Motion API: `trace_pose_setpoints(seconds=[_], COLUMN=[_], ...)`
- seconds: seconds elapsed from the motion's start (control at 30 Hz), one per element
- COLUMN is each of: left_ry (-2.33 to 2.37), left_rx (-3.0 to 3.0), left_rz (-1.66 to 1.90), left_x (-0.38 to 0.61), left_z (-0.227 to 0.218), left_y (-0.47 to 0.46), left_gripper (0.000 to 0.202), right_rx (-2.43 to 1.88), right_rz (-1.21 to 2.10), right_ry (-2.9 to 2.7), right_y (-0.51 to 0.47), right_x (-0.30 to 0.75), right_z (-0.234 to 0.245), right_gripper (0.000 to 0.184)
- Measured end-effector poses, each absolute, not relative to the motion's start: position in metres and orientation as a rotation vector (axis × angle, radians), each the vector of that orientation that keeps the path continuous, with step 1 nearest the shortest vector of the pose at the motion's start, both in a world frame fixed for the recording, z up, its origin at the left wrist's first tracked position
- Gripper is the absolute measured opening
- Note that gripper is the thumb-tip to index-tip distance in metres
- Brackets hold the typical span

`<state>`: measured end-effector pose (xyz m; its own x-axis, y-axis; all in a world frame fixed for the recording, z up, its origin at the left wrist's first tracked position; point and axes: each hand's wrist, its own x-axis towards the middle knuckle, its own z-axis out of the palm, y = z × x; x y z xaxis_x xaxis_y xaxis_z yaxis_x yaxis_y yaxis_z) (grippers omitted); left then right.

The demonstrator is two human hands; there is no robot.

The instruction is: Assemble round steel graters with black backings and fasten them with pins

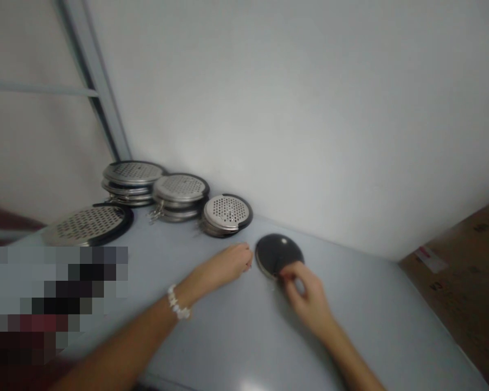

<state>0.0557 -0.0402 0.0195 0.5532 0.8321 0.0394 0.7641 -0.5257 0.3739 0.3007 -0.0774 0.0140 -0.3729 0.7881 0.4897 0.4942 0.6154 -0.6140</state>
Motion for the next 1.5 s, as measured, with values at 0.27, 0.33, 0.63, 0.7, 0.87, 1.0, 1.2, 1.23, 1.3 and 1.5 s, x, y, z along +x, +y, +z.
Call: trace_pose_setpoints(seconds=[0.27,0.33,0.63,0.7,0.87,1.0,1.2,1.23,1.3,1.5], left_ry=[1.258,1.144,0.831,0.814,0.848,0.899,0.962,0.969,0.979,1.010], left_rx=[2.605,2.483,1.901,1.821,1.734,1.793,1.910,1.935,1.986,2.018], left_rz=[0.282,0.402,0.608,0.639,0.690,0.720,0.815,0.828,0.842,0.855], left_x=[0.068,0.074,0.098,0.098,0.102,0.107,0.108,0.108,0.108,0.109], left_z=[0.027,0.037,0.053,0.049,0.043,0.041,0.044,0.045,0.045,0.042], left_y=[-0.052,-0.056,-0.073,-0.072,-0.068,-0.070,-0.071,-0.071,-0.070,-0.068], left_gripper=[0.026,0.020,0.014,0.016,0.016,0.017,0.020,0.021,0.021,0.018], right_rx=[-1.033,-1.008,-0.912,-0.915,-0.932,-1.026,-1.099,-1.104,-1.120,-1.150], right_rz=[0.371,0.375,0.401,0.419,0.577,0.582,0.468,0.457,0.447,0.479], right_ry=[-1.976,-1.984,-2.028,-2.032,-2.080,-2.068,-2.086,-2.094,-2.106,-2.141], right_y=[-0.075,-0.077,-0.087,-0.088,-0.090,-0.089,-0.084,-0.083,-0.083,-0.084], right_x=[0.301,0.299,0.296,0.297,0.297,0.297,0.300,0.301,0.301,0.300], right_z=[0.014,0.016,0.020,0.022,0.031,0.031,0.022,0.021,0.021,0.022], right_gripper=[0.013,0.010,0.008,0.009,0.017,0.022,0.021,0.021,0.022,0.023])
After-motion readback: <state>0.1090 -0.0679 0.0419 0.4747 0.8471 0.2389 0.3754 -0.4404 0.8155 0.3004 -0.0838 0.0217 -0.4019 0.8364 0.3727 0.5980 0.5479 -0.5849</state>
